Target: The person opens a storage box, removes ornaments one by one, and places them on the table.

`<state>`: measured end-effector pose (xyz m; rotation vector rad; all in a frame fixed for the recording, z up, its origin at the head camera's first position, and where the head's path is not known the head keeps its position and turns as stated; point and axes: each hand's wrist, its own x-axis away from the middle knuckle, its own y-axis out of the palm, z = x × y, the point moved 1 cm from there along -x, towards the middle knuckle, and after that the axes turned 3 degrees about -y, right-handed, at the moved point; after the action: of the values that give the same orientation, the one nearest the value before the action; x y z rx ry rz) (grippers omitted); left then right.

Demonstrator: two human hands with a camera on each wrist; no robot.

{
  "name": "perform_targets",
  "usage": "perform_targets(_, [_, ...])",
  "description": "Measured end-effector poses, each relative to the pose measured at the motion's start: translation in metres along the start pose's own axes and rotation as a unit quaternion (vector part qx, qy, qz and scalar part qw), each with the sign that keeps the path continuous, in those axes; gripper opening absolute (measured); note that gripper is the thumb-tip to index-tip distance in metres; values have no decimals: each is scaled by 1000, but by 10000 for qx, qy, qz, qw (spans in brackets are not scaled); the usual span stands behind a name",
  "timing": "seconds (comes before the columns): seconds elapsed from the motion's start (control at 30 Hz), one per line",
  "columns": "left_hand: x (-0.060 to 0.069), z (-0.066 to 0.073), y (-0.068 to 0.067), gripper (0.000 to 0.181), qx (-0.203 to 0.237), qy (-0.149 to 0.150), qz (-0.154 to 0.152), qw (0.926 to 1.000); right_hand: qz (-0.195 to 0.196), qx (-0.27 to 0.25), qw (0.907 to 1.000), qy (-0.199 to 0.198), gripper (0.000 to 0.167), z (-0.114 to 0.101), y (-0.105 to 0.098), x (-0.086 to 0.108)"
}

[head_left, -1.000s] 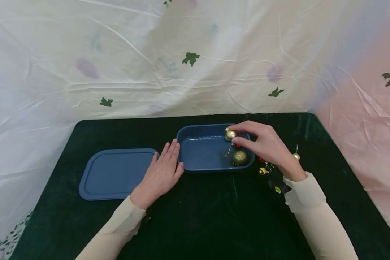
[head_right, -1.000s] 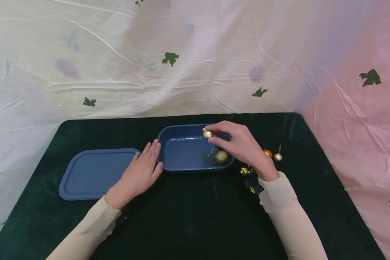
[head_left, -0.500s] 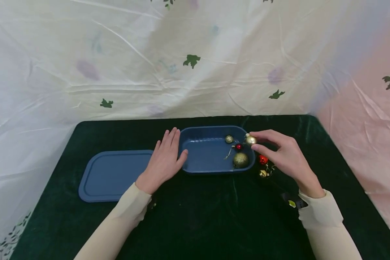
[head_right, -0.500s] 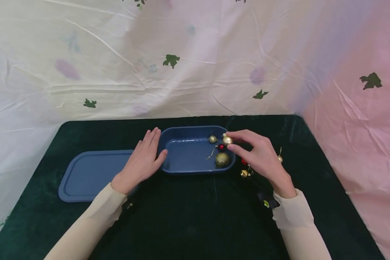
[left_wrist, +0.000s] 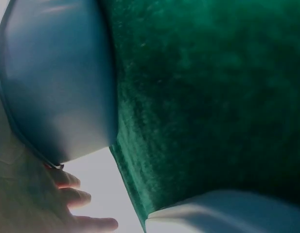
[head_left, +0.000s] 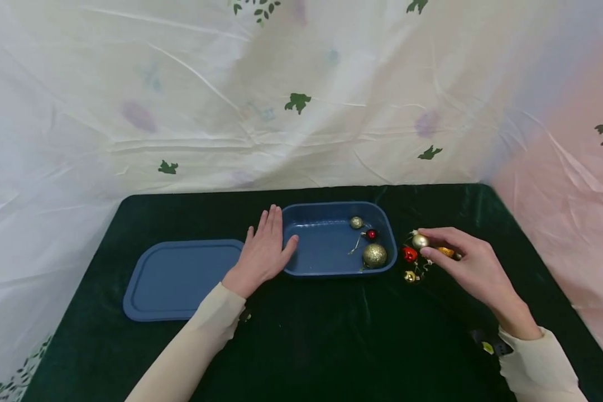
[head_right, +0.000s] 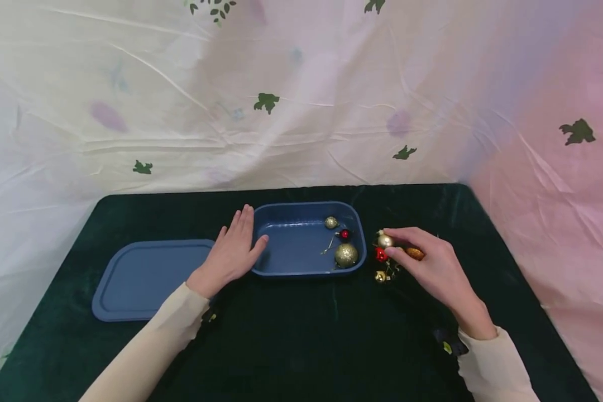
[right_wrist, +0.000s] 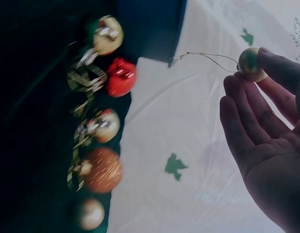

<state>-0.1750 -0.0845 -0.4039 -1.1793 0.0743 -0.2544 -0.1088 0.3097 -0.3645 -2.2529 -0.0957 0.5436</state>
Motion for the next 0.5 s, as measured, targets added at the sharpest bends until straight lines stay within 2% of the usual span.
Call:
perform_targets(0.23, [5, -2, 3, 83, -19, -73, 97, 9999, -172, 204, 9996, 111, 37, 16, 0, 21])
perform_targets(0.37, [3, 0, 1, 84, -29, -25, 183, 9998, -143, 463, 9986, 206, 35, 24, -4, 28])
perform_targets(0.5, [0, 2, 1, 85, -57, -30, 98, 9999, -216, 751, 9965, 292, 34, 32, -5, 35])
